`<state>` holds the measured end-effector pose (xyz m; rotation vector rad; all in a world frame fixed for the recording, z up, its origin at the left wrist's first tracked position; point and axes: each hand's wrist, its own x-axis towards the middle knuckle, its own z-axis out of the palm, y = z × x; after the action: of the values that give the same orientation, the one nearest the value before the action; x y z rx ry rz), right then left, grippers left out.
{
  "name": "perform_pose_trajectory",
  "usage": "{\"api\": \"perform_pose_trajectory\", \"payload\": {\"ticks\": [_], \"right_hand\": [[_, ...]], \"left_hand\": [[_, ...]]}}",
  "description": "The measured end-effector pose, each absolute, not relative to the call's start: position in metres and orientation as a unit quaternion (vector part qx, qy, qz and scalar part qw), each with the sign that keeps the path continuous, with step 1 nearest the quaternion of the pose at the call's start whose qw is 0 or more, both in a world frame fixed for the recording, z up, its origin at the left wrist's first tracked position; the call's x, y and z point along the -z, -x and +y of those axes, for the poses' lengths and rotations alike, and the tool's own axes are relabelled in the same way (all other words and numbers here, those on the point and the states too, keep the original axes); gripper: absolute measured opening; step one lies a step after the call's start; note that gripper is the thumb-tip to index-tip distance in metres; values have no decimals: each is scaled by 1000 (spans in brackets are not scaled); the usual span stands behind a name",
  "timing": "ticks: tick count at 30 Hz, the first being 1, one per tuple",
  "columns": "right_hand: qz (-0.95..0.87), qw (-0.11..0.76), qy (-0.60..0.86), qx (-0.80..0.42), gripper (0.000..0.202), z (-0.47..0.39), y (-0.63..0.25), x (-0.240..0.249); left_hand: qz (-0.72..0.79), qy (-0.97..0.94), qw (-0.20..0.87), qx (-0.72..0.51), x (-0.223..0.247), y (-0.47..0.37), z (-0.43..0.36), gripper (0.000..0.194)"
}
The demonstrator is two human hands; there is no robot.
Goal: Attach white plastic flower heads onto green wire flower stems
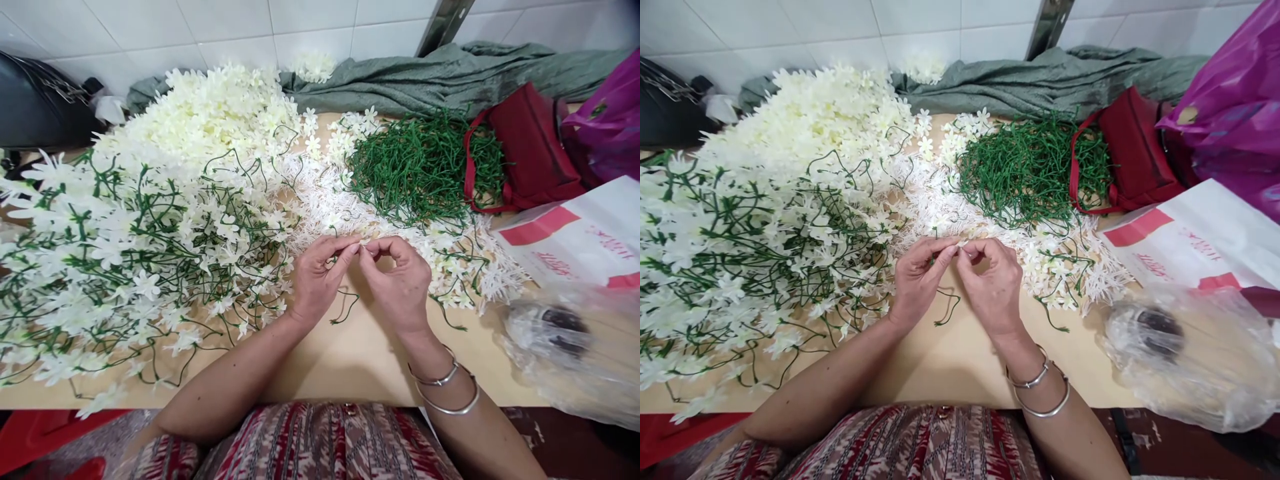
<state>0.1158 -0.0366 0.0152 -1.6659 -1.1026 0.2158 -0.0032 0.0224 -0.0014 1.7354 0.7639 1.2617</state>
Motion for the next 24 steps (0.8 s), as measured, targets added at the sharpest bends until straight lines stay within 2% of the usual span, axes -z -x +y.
{"api": "perform_pose_trajectory", "payload": {"ticks": [9, 12, 14, 16, 20, 24], "right_hand": [[-441, 583, 665, -155, 7, -37, -120, -18], [-430, 605, 640, -200, 17, -37, -124, -19], [-434, 602, 634, -219, 14, -37, -128, -19], [-434, 605, 630, -219, 5, -37, -132, -18], [-424, 637, 610, -205, 8, -36, -136, -16], [-386, 661, 592, -252, 13, -35, -136, -17]], "left_hand": [[304, -678, 467, -479, 5, 4, 23, 13], [286, -693, 466, -470, 2, 5, 23, 13], [276, -697, 474, -463, 1, 5, 22, 14], [283, -685, 491, -458, -1, 5, 21, 17], [291, -636, 542, -466, -3, 4, 19, 23], [256, -586, 600, -481, -3, 3, 23, 24]]}}
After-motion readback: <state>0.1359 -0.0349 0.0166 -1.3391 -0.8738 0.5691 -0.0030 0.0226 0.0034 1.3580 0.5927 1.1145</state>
